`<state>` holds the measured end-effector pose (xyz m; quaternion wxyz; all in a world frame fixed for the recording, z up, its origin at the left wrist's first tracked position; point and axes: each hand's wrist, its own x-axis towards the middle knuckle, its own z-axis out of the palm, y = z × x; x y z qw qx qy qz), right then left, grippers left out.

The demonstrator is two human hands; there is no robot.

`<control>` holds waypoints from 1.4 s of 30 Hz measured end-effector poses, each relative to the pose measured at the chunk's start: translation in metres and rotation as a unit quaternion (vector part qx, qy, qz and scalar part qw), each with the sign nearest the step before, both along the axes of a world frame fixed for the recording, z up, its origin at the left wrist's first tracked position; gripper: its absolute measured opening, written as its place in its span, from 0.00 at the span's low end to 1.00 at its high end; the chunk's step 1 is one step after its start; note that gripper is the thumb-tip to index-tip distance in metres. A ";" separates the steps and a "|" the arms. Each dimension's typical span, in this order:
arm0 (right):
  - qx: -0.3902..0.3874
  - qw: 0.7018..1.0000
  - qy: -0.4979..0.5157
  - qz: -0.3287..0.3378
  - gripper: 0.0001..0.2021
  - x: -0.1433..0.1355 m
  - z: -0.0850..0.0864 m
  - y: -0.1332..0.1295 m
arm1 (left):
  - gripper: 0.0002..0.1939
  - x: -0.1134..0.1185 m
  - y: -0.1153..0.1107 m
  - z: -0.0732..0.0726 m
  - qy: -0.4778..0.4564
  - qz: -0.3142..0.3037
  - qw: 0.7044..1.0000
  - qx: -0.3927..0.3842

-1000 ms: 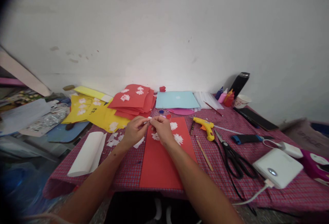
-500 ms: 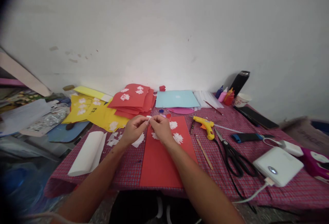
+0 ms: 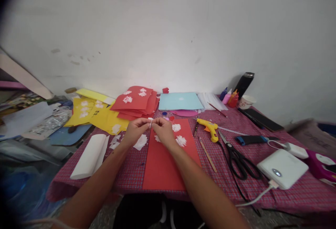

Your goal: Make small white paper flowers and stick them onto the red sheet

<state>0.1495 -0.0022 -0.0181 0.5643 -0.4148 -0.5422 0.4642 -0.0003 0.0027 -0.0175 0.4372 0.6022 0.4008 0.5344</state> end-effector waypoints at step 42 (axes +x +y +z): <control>-0.099 0.993 0.041 0.044 0.09 0.002 0.004 0.000 | 0.09 -0.001 -0.004 0.007 0.078 0.023 0.996 0.045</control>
